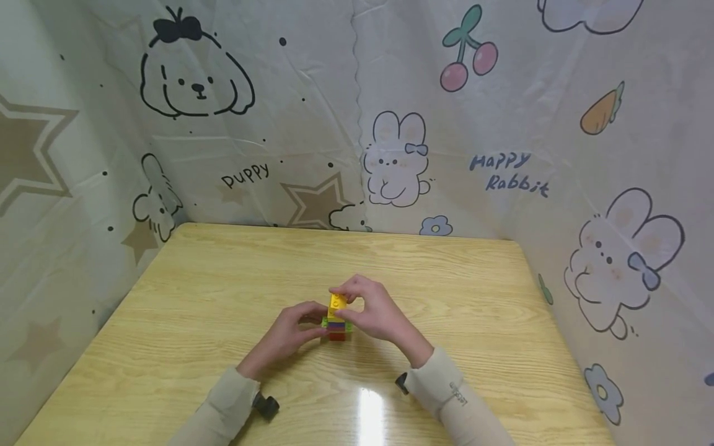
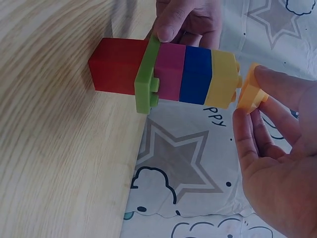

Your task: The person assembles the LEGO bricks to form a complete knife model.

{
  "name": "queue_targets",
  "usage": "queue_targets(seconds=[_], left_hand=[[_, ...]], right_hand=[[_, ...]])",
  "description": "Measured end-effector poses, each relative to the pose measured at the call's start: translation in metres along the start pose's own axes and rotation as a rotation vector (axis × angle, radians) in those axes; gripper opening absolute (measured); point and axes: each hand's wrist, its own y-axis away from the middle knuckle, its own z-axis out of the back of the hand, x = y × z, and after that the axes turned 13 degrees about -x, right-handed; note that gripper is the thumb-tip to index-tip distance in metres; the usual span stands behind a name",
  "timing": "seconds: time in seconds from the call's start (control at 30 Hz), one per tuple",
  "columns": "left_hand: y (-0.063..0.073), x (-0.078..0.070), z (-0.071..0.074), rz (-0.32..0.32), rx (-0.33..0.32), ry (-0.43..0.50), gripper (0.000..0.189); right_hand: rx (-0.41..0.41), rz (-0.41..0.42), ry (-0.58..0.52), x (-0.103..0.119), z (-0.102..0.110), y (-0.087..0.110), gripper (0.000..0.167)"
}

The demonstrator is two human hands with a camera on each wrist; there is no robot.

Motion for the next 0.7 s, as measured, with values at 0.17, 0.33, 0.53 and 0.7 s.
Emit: queue_targets(seconds=[0.17, 0.33, 0.53, 0.7], left_hand=[[0.0004, 0.0001, -0.0005, 0.000, 0.002, 0.000, 0.030], [0.0005, -0.0006, -0.0004, -0.017, -0.004, -0.011, 0.029], [0.0006, -0.0027, -0.0001, -0.009, 0.003, -0.008, 0.029], [0.0004, -0.0020, -0.0003, -0.007, 0.001, -0.005, 0.030]], right_hand=[[0.022, 0.003, 0.004, -0.0003, -0.0015, 0.0006, 0.037], [0.034, 0.003, 0.015, 0.0000, -0.0022, 0.0007, 0.037], [0.039, 0.000, 0.030, 0.0003, -0.0025, 0.0002, 0.037], [0.040, 0.004, 0.039, 0.0011, -0.0028, 0.0000, 0.038]])
